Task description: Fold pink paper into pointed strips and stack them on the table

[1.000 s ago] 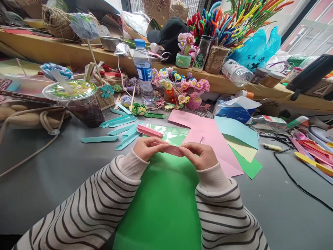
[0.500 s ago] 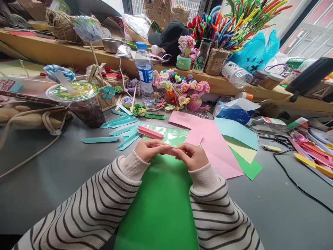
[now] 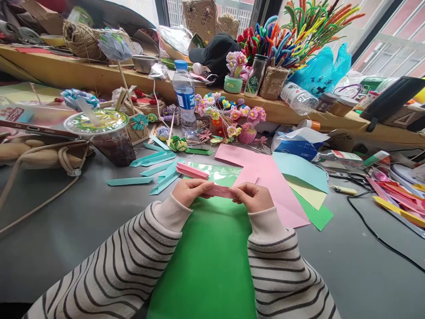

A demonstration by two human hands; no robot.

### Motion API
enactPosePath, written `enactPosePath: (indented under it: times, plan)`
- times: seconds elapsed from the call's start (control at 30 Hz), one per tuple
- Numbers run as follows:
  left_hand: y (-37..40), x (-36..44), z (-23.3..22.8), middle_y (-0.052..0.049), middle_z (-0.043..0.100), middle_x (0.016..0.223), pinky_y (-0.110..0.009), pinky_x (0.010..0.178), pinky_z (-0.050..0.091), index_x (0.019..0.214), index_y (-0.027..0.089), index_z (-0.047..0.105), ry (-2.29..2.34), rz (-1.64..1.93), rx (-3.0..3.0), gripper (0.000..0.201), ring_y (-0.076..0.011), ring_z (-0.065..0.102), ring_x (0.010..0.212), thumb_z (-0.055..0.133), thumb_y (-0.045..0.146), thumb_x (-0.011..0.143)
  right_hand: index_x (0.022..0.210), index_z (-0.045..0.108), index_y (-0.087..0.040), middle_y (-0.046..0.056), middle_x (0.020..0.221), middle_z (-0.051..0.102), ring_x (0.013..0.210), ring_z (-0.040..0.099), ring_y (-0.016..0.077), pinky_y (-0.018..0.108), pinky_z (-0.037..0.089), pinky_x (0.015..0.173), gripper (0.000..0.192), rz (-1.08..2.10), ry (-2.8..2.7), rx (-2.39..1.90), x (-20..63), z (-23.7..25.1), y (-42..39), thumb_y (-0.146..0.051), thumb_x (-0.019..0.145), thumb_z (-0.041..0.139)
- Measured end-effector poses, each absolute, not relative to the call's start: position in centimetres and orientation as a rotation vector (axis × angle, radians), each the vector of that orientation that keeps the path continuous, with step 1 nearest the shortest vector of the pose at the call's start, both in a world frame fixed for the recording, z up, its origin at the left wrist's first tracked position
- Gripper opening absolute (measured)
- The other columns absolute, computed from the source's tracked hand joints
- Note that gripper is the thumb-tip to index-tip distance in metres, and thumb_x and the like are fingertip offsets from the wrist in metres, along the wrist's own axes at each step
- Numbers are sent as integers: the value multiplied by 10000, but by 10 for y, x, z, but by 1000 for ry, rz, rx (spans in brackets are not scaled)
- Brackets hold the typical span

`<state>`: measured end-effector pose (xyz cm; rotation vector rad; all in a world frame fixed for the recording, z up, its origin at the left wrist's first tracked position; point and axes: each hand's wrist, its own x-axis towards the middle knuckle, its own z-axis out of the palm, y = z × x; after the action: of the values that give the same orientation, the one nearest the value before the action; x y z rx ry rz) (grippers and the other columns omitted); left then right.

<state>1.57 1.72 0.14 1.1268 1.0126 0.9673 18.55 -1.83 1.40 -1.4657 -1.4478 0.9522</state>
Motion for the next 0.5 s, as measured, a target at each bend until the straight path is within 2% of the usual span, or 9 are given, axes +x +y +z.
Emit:
enactPosePath:
  times: [0.1,0.27,0.4,0.5]
  plan:
    - [19,14,3,-8,580,495,-212,498,465,588,113,632,1066,1064,1025,245,-97,532,467,656,348,525,555,612,-152,0,464,558,441,490,107,227,409,449,232,905,-1417,-1499,192,15,-18,-375,620,604]
    - [20,13,4,-48,623,583,-210,477,462,660,98,619,1049,1126,931,315,-124,579,528,614,401,571,551,600,-164,1,486,566,468,515,118,237,423,468,219,717,-1405,-1474,190,16,-22,-356,653,585]
    - [18,15,5,-77,606,488,-211,414,432,556,77,624,1036,950,1025,473,-125,557,431,493,526,627,661,631,-184,32,609,631,557,569,159,288,466,536,101,231,-1482,-1336,182,13,-25,-276,669,591]
    - [16,15,8,-105,629,523,-212,433,431,585,70,647,1019,874,1058,523,-131,565,450,475,563,614,748,641,-215,41,695,650,662,591,179,323,477,643,89,-110,-1605,-1219,177,11,-29,-195,694,572]
